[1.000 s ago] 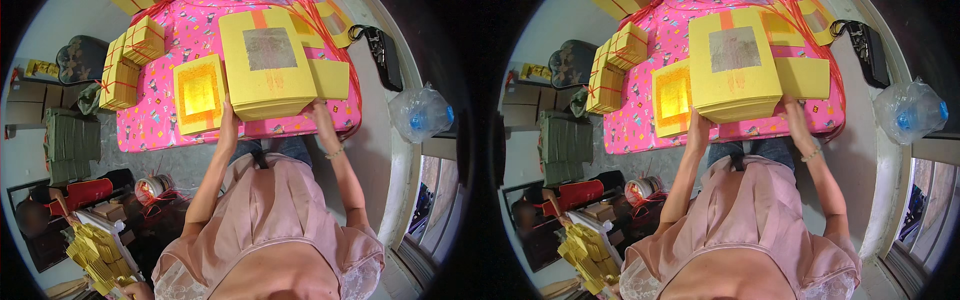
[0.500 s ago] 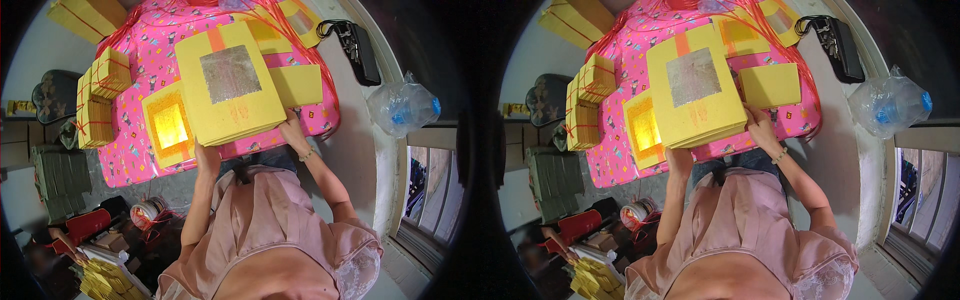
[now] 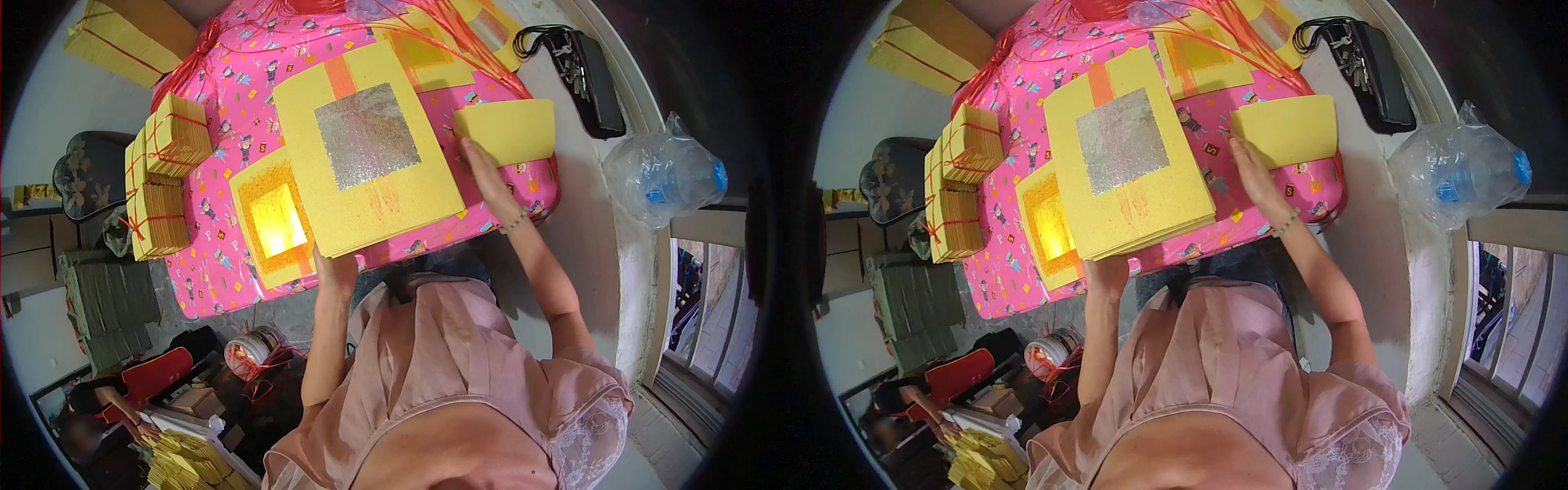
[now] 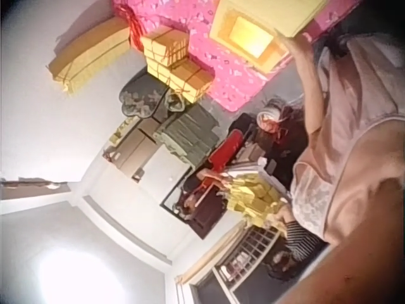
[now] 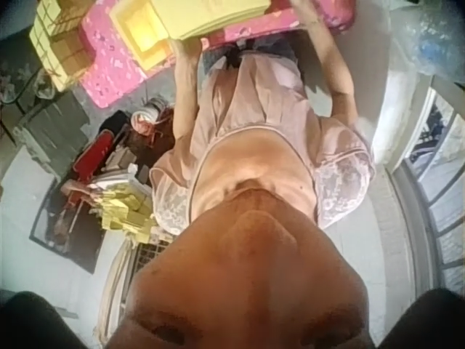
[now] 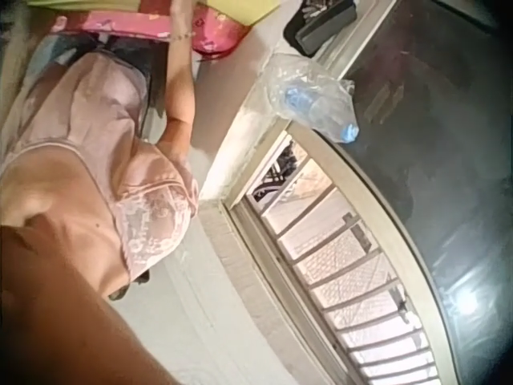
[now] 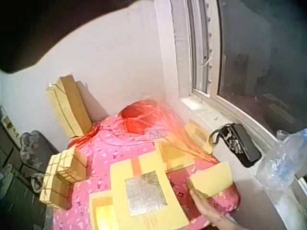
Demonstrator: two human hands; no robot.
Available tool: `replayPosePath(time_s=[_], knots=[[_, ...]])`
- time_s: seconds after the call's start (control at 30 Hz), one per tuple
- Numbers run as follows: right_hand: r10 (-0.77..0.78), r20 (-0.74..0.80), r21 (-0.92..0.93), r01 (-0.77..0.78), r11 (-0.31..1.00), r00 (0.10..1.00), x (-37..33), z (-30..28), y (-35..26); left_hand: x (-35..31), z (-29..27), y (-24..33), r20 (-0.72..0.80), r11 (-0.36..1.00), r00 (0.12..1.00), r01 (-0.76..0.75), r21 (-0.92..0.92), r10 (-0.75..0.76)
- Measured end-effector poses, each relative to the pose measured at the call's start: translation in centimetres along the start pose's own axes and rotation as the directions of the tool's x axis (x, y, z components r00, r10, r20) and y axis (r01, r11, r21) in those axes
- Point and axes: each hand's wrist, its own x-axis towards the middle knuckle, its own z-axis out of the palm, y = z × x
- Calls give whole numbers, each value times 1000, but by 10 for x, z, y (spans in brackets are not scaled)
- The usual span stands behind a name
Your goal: The recorder is organizing, stacking, and inspecting stacks of yellow paper with metallic squares (likely joss paper).
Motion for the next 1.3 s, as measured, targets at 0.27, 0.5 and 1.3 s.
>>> replayPosePath(time_s=[0.27, 0.5, 1.3], knots=[[44, 319, 138, -92, 986, 947, -28, 28, -21, -1, 1, 1, -38, 999, 998, 50, 10, -49], [20, 202, 110, -43, 993, 979, -62, 53, -22, -7, 11, 3, -7, 987, 1000, 19, 161, -18], [-18, 208, -8, 20, 1000, 978, -125, 16, 0, -71, -9, -24, 53, 994, 994, -98, 43, 95]])
